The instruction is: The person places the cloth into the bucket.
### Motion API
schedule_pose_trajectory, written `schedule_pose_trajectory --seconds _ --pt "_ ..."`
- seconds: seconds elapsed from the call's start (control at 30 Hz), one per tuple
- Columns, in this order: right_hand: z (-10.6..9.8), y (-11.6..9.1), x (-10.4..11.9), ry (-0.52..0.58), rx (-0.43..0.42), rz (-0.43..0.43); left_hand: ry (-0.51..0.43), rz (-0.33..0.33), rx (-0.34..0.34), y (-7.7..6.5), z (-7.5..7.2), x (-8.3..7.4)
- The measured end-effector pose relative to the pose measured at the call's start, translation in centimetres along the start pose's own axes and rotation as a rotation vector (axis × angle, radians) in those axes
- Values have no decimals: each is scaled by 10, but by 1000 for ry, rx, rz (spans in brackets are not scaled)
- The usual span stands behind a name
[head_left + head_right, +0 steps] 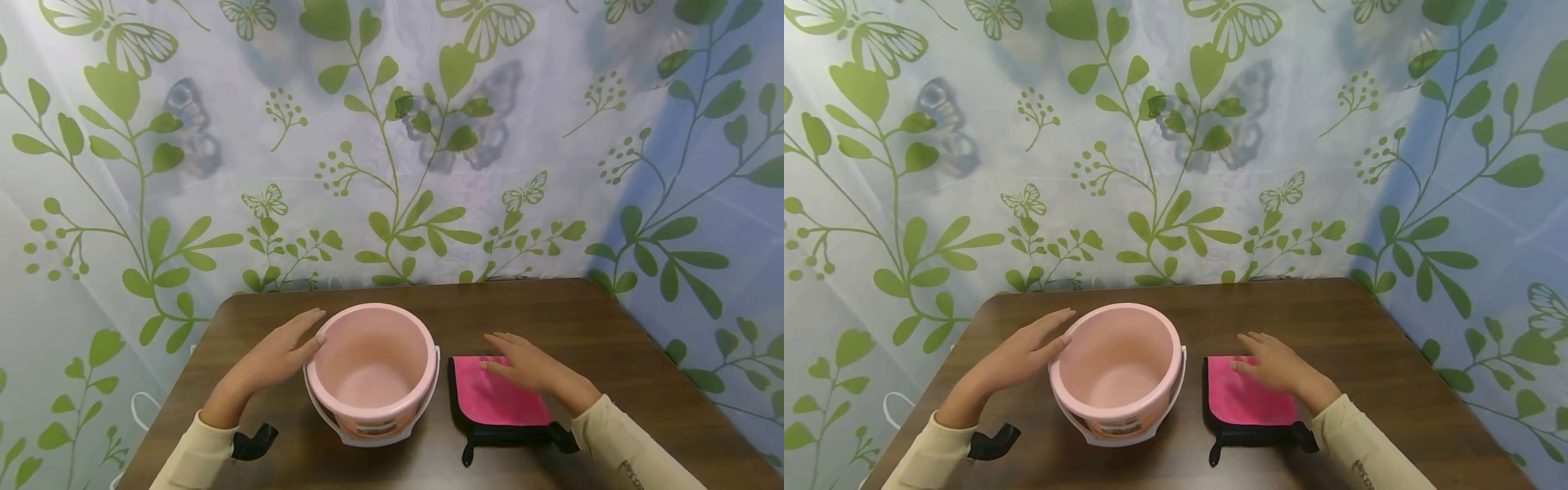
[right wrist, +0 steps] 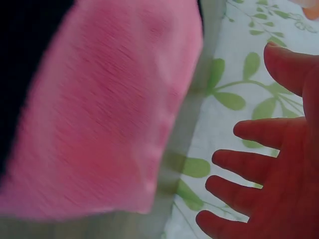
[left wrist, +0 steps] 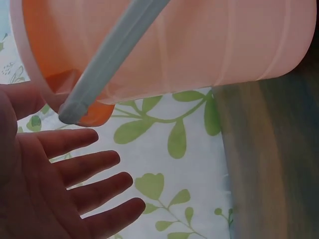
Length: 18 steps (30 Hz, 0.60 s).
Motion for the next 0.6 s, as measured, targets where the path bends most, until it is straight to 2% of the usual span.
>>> schedule_pose_trajectory --seconds 0.27,0.6 --pt "21 -7 2 1 48 39 -63 3 -10 2 11 4" --pt "37 -15 2 -19 43 91 -171 -38 5 4 21 9"
Point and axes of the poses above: each hand's wrist, its own y-axis towards the middle knuckle, its own z-axis out of the palm, x = y × z, the point moved 1 cm from there along y, towards the middle knuckle, and after that the axes turned 8 degrees about -x, right-handed, at the moved point
